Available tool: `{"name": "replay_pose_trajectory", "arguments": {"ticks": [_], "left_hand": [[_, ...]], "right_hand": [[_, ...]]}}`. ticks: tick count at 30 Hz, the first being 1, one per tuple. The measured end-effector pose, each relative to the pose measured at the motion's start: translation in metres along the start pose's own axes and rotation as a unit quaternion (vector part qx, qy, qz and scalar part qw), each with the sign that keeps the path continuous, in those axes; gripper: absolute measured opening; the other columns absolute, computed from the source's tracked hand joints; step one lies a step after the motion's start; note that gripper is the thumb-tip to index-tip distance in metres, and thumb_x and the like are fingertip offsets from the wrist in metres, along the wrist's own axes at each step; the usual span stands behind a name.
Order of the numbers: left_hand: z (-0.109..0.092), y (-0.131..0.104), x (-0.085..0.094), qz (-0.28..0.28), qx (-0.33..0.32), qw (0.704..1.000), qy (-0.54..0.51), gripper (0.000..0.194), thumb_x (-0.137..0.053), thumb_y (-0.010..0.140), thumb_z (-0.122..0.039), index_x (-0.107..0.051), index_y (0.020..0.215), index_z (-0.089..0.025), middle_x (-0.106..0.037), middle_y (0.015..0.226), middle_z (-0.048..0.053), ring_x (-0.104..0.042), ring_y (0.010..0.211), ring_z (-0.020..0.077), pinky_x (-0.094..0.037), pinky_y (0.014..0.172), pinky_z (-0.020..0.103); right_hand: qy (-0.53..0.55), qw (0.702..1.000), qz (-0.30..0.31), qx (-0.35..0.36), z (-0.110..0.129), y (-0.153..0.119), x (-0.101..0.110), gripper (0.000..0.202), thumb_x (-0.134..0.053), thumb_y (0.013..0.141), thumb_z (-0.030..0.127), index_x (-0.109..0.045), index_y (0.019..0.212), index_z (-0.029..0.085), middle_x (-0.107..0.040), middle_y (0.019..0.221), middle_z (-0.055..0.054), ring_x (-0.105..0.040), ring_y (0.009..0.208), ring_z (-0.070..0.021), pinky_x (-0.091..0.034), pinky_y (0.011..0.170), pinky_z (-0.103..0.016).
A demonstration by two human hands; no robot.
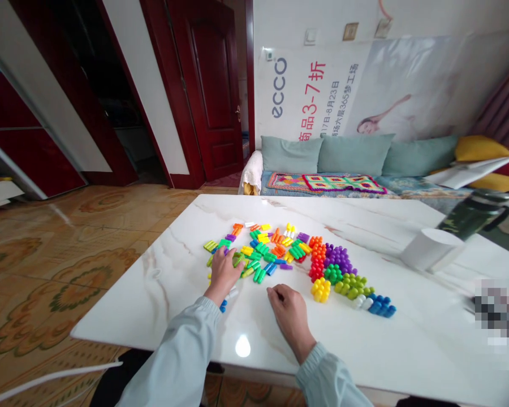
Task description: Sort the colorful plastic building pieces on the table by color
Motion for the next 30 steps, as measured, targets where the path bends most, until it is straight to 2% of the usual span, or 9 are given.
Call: {"name": "replay_pose_trajectory", "arguments": {"ticks": [5, 8, 11, 13, 17, 22, 30], "left_hand": [[-0.013, -0.008, -0.006, 0.022, -0.065, 0.998, 0.007, 0.028, -0.068, 0.076, -0.023, -0.071, 0.103, -0.019, -0.055, 0.122, 0.012, -0.049, 0.118, 0.0317, -0.038, 0.107, 0.047], [-0.022, -0.011, -0.01, 0.04, -0.099, 0.994, 0.009, 0.039, -0.069, 0.074, -0.018, -0.068, 0.113, -0.02, -0.052, 0.127, 0.012, -0.048, 0.121, 0.0288, -0.039, 0.108, 0.042], [-0.027, -0.012, -0.015, 0.048, -0.106, 0.993, 0.02, 0.056, -0.074, 0.069, -0.019, -0.062, 0.124, -0.015, -0.048, 0.133, 0.016, -0.045, 0.125, 0.0342, -0.039, 0.107, 0.047], [-0.031, -0.014, -0.018, 0.054, -0.111, 0.992, 0.025, 0.06, -0.076, 0.068, -0.021, -0.061, 0.125, -0.014, -0.051, 0.13, 0.018, -0.046, 0.123, 0.0361, -0.04, 0.105, 0.05], [-0.044, -0.021, -0.021, 0.073, -0.146, 0.986, 0.024, 0.048, -0.077, 0.069, -0.023, -0.067, 0.116, -0.019, -0.059, 0.123, 0.012, -0.051, 0.116, 0.0304, -0.042, 0.103, 0.044], [-0.061, -0.023, -0.025, 0.087, -0.17, 0.981, 0.039, 0.025, -0.064, 0.082, -0.02, -0.07, 0.106, -0.021, -0.066, 0.112, 0.007, -0.053, 0.111, 0.026, -0.041, 0.1, 0.041], [-0.079, 0.005, -0.046, 0.168, -0.176, 0.964, 0.111, 0.03, -0.055, 0.083, -0.008, -0.071, 0.103, -0.023, -0.062, 0.111, 0.008, -0.053, 0.108, 0.0251, -0.043, 0.091, 0.035]], "right_hand": [[0.003, 1.0, 0.004, -0.01, 0.0, 0.0, 0.0, 0.036, -0.049, 0.091, 0.037, -0.059, 0.06, 0.02, -0.058, 0.056, 0.0, -0.048, 0.049, -0.0123, -0.028, 0.051, -0.024], [0.004, 1.0, 0.007, -0.01, 0.001, 0.0, 0.0, 0.037, -0.049, 0.091, 0.037, -0.058, 0.06, 0.02, -0.058, 0.056, 0.0, -0.047, 0.049, -0.012, -0.028, 0.051, -0.024], [0.003, 1.0, 0.006, -0.011, 0.002, 0.0, 0.001, 0.036, -0.05, 0.091, 0.036, -0.058, 0.059, 0.02, -0.058, 0.056, 0.0, -0.046, 0.049, -0.0117, -0.028, 0.051, -0.024], [0.006, 1.0, 0.009, -0.015, 0.001, 0.001, 0.0, 0.036, -0.05, 0.09, 0.036, -0.058, 0.059, 0.02, -0.058, 0.056, 0.0, -0.045, 0.049, -0.0115, -0.027, 0.051, -0.024], [0.012, 1.0, 0.014, -0.02, 0.0, 0.0, -0.001, 0.035, -0.051, 0.09, 0.035, -0.059, 0.06, 0.019, -0.058, 0.056, 0.0, -0.045, 0.05, -0.0109, -0.027, 0.051, -0.024], [0.012, 1.0, 0.014, -0.024, -0.002, 0.0, -0.003, 0.033, -0.051, 0.089, 0.034, -0.059, 0.061, 0.018, -0.058, 0.057, 0.0, -0.045, 0.05, -0.0105, -0.026, 0.051, -0.023], [0.013, 0.999, 0.018, -0.029, -0.004, 0.0, -0.004, 0.033, -0.052, 0.089, 0.035, -0.058, 0.061, 0.019, -0.058, 0.057, 0.0, -0.046, 0.051, -0.0112, -0.026, 0.053, -0.024]]}}
Point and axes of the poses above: each hand's wrist, its own y-axis towards the middle knuckle, its own x-axis out of the back of the hand, z = x × y, the point moved 4 cm from there along y, towards the middle knuckle
